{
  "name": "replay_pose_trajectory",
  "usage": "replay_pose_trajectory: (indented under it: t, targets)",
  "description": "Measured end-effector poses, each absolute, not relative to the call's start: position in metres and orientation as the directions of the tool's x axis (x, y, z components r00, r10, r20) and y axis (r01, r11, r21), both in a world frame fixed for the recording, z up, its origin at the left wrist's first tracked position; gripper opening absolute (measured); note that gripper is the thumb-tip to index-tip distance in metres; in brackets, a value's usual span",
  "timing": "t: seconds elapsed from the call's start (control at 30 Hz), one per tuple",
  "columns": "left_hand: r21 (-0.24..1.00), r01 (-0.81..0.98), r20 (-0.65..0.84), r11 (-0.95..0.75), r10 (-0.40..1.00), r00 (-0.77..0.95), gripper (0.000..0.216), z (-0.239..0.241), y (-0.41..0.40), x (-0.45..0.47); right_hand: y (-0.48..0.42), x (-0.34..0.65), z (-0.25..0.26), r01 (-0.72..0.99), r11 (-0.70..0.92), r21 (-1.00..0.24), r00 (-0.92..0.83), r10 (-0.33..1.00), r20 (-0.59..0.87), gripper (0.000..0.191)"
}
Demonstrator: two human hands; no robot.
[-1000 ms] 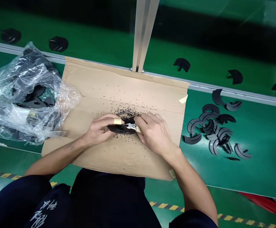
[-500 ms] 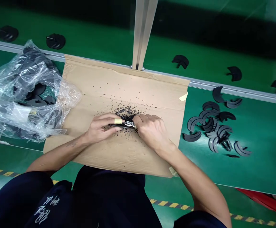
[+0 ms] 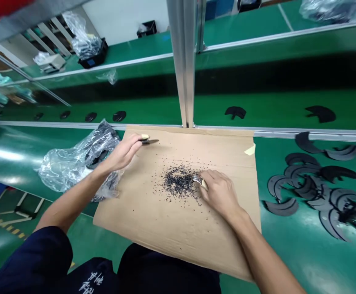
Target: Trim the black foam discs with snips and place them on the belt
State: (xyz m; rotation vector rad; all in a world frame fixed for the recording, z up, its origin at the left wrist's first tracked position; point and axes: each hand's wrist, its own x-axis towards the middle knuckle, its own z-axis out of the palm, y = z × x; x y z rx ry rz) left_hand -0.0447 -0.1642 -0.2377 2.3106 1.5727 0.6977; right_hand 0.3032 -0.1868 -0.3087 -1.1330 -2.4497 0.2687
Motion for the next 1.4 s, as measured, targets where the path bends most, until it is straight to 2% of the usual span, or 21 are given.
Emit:
replay_pose_trajectory:
  t: [0.13, 0.27, 0.4, 0.47, 0.53, 0.6, 0.67, 0.7, 0.77, 0.83, 0.9, 1.0, 1.1, 1.2, 1.3, 1.4]
  targets:
    - [0.219, 0.958, 0.097, -0.184, 0.981, 0.166, 0.043, -0.238, -0.086, -0.062, -0.189, 0.306, -0.304, 0.721, 0.591, -0.361, -0.550, 0.806, 0.220, 0.011]
    - [0.193, 0.970, 0.035, -0.149, 0.989, 0.145, 0.043, -0.248, -0.040, -0.058, -0.193, 0.312, -0.301, 0.779, 0.533, -0.330, -0.497, 0.846, 0.191, 0.007]
    - [0.181, 0.971, 0.008, -0.159, 0.987, 0.160, 0.042, -0.250, -0.037, -0.050, -0.199, 0.316, -0.302, 0.818, 0.479, -0.319, -0.454, 0.877, 0.156, 0.005]
    - [0.181, 0.961, -0.029, -0.207, 0.976, 0.216, 0.043, -0.245, -0.048, -0.044, -0.203, 0.316, -0.304, 0.816, 0.471, -0.334, -0.451, 0.881, 0.141, 0.006]
    - [0.222, 0.922, -0.137, -0.317, 0.926, 0.351, 0.046, -0.236, -0.063, -0.031, -0.206, 0.314, -0.304, 0.810, 0.464, -0.358, -0.447, 0.884, 0.135, 0.009]
    - [0.341, 0.808, -0.298, -0.480, 0.761, 0.577, 0.047, -0.223, -0.078, -0.008, -0.209, 0.312, -0.302, 0.803, 0.457, -0.383, -0.439, 0.888, 0.139, 0.013]
    - [0.461, 0.658, -0.380, -0.595, 0.537, 0.753, 0.044, -0.211, -0.087, 0.025, -0.211, 0.310, -0.299, 0.793, 0.458, -0.402, -0.435, 0.887, 0.154, 0.017]
    - [0.485, 0.604, -0.376, -0.632, 0.474, 0.797, 0.041, -0.205, -0.087, 0.045, -0.212, 0.310, -0.297, 0.787, 0.463, -0.408, -0.437, 0.885, 0.162, 0.019]
    - [0.445, 0.586, -0.303, -0.677, 0.502, 0.810, 0.037, -0.199, -0.077, 0.088, -0.213, 0.311, -0.293, 0.776, 0.475, -0.414, -0.444, 0.879, 0.176, 0.024]
    - [0.335, 0.693, -0.210, -0.638, 0.667, 0.715, 0.034, -0.200, -0.057, 0.134, -0.213, 0.313, -0.292, 0.781, 0.469, -0.412, -0.438, 0.882, 0.174, 0.023]
    - [0.209, 0.854, -0.139, -0.476, 0.850, 0.508, 0.030, -0.209, -0.033, 0.178, -0.213, 0.316, -0.294, 0.800, 0.443, -0.404, -0.417, 0.896, 0.155, 0.020]
    - [0.171, 0.923, -0.087, -0.346, 0.928, 0.364, 0.025, -0.231, -0.006, 0.231, -0.213, 0.320, -0.298, 0.816, 0.422, -0.395, -0.400, 0.906, 0.141, 0.017]
    - [0.214, 0.934, -0.061, -0.286, 0.950, 0.305, 0.027, -0.247, 0.007, 0.256, -0.213, 0.321, -0.300, 0.803, 0.436, -0.406, -0.399, 0.900, 0.177, 0.017]
    - [0.306, 0.901, 0.002, -0.307, 0.947, 0.322, 0.028, -0.245, 0.006, 0.249, -0.210, 0.322, -0.301, 0.781, 0.420, -0.462, -0.337, 0.907, 0.254, 0.019]
    - [0.417, 0.823, 0.064, -0.387, 0.915, 0.398, 0.023, -0.231, -0.016, 0.214, -0.206, 0.323, -0.304, 0.731, 0.364, -0.577, -0.188, 0.921, 0.342, 0.032]
    - [0.511, 0.735, 0.050, -0.446, 0.869, 0.493, 0.019, -0.223, -0.065, 0.169, -0.202, 0.321, -0.302, 0.621, 0.324, -0.714, -0.044, 0.924, 0.380, 0.039]
